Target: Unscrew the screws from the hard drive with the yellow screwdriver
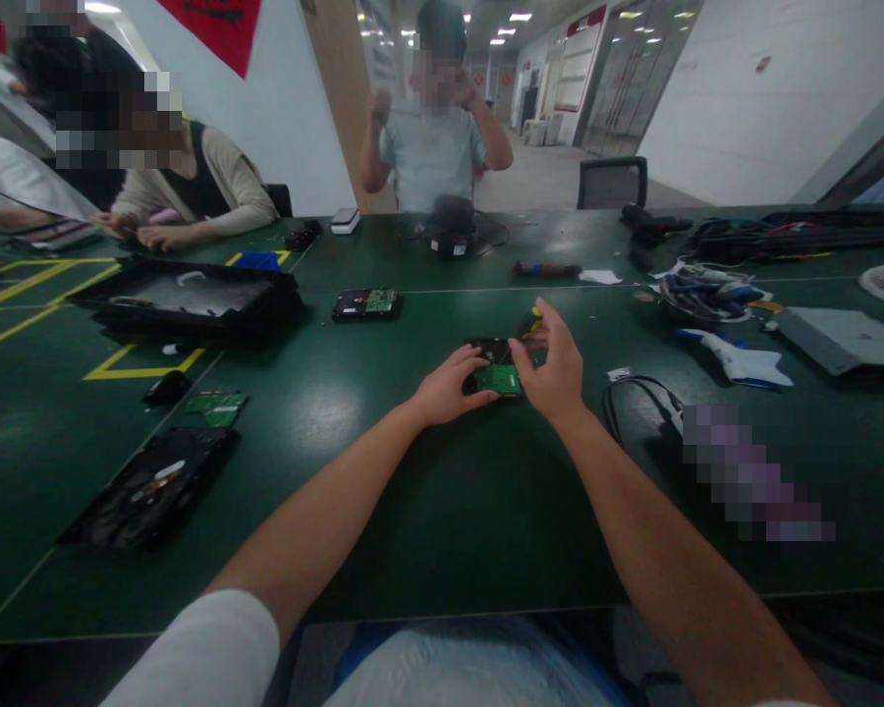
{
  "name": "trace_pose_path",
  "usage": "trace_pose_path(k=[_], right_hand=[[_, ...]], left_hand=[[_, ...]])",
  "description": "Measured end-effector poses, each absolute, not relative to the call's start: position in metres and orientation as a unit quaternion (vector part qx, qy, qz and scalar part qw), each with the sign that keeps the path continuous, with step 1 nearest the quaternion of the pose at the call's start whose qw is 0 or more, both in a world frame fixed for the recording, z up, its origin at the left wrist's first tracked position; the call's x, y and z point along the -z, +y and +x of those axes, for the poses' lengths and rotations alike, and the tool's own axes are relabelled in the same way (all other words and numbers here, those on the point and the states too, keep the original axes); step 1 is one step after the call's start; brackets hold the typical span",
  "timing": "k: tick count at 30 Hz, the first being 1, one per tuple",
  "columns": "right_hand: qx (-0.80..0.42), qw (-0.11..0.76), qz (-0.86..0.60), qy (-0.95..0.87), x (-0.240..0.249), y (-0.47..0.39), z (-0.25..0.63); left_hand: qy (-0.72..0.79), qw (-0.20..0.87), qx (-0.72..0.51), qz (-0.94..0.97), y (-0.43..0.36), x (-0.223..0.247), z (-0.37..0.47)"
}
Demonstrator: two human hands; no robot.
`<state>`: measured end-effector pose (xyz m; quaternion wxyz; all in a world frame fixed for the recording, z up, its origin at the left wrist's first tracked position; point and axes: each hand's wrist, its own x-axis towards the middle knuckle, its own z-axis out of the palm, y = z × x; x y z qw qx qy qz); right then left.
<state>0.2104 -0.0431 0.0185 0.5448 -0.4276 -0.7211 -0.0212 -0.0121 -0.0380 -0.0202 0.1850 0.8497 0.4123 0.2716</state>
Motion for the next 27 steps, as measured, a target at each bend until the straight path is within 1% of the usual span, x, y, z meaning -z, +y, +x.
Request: trace_pose_path(k=[13, 19, 27], right_hand=[[0.006, 0.545, -0.412, -0.73, -0.0181, -0.043, 0.2103], [0.008, 0.553, -0.42, -0.719, -0.0186, -0.0436, 0.2096], [0.01, 0.545, -0.429, -0.721, -0.0163, -0.0421, 0.2101]], left_hand=[[0.416, 0.185, -0.269, 0.849, -0.0381, 0.0203, -0.0118], [0.415, 0.191, -0.269, 0.848, -0.0382, 0.0189, -0.0118], [0.415, 0.195, -0.272, 0.846, -0.0394, 0.0178, -0.0117]])
